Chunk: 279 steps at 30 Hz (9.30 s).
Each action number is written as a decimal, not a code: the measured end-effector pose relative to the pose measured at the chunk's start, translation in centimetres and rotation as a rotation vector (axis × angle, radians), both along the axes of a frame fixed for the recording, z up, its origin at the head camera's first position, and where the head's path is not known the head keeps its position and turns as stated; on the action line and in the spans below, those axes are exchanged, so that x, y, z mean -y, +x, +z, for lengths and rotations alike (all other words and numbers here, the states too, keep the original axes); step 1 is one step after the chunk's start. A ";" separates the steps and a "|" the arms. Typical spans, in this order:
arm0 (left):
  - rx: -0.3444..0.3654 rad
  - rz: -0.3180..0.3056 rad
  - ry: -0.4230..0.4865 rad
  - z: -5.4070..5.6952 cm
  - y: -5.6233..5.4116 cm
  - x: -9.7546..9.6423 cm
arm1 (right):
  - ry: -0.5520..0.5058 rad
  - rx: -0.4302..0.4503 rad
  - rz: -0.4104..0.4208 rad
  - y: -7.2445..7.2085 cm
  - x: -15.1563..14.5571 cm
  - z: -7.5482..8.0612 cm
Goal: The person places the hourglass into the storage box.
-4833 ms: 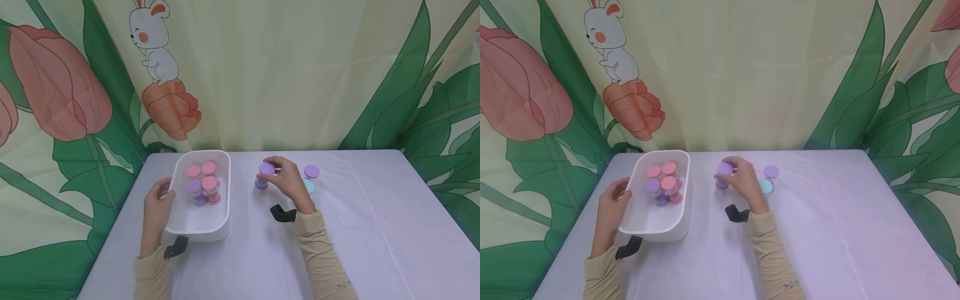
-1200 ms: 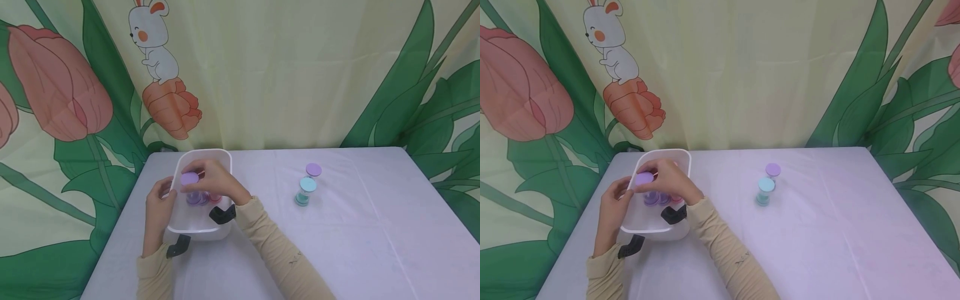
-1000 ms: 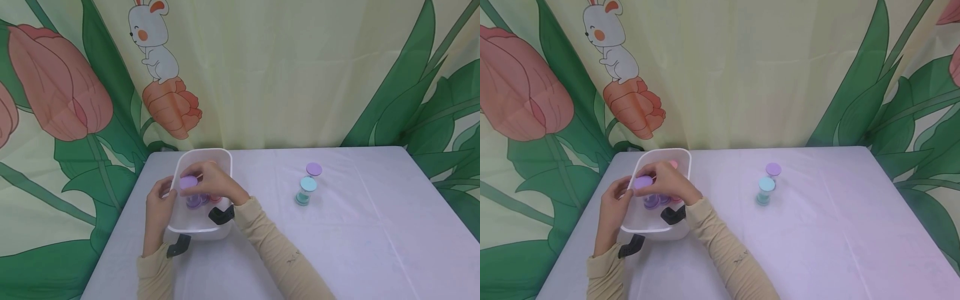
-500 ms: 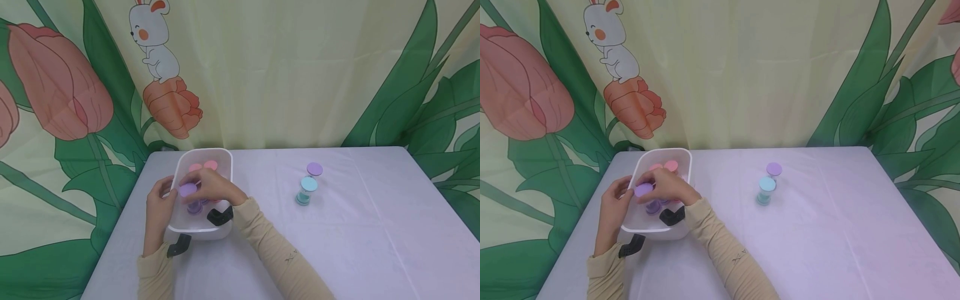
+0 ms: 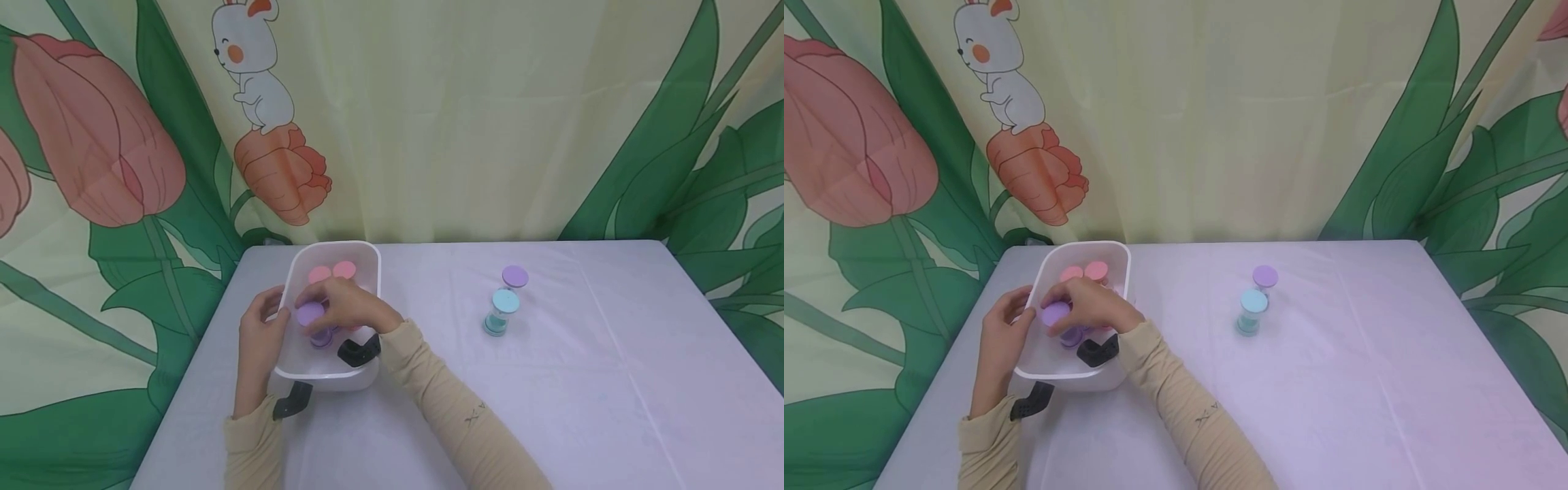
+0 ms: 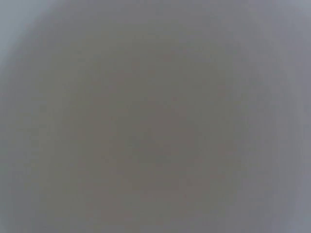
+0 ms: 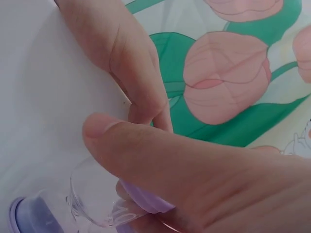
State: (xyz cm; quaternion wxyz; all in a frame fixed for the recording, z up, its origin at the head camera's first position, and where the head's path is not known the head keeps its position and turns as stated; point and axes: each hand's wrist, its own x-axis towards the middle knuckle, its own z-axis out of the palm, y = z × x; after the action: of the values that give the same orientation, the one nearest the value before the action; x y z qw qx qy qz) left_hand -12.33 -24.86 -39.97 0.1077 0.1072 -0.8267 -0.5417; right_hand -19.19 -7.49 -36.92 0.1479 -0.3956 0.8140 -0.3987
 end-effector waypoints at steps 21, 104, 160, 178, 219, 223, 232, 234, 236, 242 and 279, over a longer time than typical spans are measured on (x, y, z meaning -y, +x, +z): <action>-0.008 0.001 -0.010 -0.1 -0.1 0.0 | 0.083 -0.088 0.100 -0.1 0.2 -0.7; 0.066 0.064 -0.028 0.4 -0.1 -0.5 | -0.230 -0.181 -0.162 2.4 -12.6 0.5; 0.072 0.064 -0.011 0.3 -0.2 -0.5 | -0.174 -0.214 -0.530 4.5 -24.7 -1.4; 0.055 0.064 -0.013 0.0 -0.1 -0.4 | -0.145 -0.236 -0.592 5.0 -27.2 -3.1; 0.073 0.079 -0.024 0.2 -0.1 -0.6 | -0.152 0.011 -0.634 4.8 -27.4 -3.1; 0.081 0.083 -0.028 0.2 -0.1 -0.6 | -0.145 -0.033 -0.620 4.4 -26.9 -2.5; 0.056 0.073 -0.013 -0.1 0.0 -0.4 | -0.134 -0.071 -0.603 3.7 -25.6 -1.1; 0.052 0.070 -0.010 -0.2 0.0 -0.4 | -0.144 -0.076 -0.595 3.5 -25.2 -0.9; 0.050 0.070 -0.011 -0.2 0.0 -0.4 | -0.160 -0.081 -0.583 3.4 -24.8 -0.8; 0.047 0.065 -0.012 -0.1 0.0 -0.5 | -0.184 -0.094 -0.560 3.1 -23.6 -0.3; 0.052 0.064 -0.011 0.0 0.0 -0.5 | -0.330 -0.163 -0.404 2.2 -16.1 3.8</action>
State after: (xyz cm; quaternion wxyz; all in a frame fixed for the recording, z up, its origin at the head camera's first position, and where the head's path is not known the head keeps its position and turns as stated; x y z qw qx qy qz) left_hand -12.33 -24.40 -39.99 0.1043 0.1470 -0.8284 -0.5304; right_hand -17.04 8.60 -33.08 -0.0668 -0.2749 0.8097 -0.5142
